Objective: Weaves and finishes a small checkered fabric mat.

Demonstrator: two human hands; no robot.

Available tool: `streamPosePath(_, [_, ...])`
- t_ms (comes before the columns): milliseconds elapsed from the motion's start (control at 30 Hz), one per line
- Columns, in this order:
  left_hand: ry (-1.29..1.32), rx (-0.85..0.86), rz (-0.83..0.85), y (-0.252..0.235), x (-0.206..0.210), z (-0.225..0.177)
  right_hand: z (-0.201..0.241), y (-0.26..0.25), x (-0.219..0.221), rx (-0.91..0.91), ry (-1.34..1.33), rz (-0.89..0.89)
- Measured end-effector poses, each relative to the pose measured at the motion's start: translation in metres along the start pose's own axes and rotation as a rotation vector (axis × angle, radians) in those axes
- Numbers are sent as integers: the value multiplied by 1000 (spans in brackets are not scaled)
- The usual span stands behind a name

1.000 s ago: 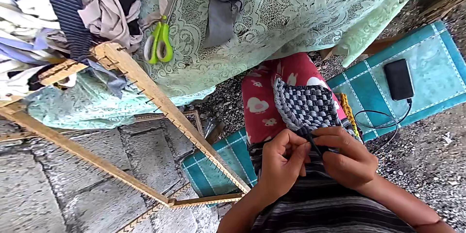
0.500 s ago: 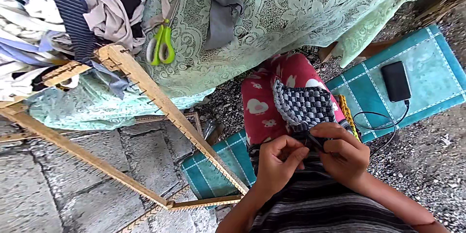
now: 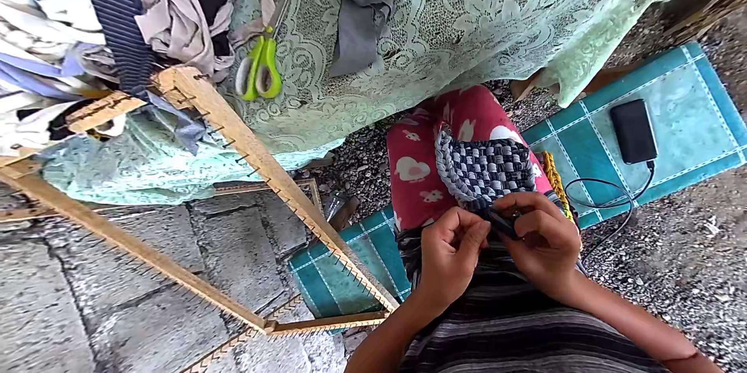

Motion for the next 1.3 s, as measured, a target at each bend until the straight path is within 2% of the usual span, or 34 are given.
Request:
streamPosePath(233, [-82,61,8,3,0,0,6,-4,1,-89,26,22])
streamPosePath(467, [-46,65,-64,3,1,1,10,-8,2,-225,133,167])
streamPosePath(567, [-9,57,-65,1,-1,3,2,-8,0,-185,86,152])
streamPosePath(700, [-180,149,28,4,-2,0,-2,-9,0,-114,52,53])
streamPosePath(1033, [-346,384,150,-2,-11,-7,3,-10,-3,-151,73,32])
streamPosePath(1167, [-261,342,221,-4,-11,-8,3,-10,-4,-147,53,25])
streamPosePath(1300, [-249,341,141,-4,-14,-6,0,-10,-4,-127,19,33])
Point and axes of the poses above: each hand's wrist, its own y-axis away from the middle knuckle, its own x-axis out of the palm, z = x × y, the point moved 5 cm from there along -y, towards the middle knuckle, and after that the axes turned 7 degrees about y, right-handed, at the moved point
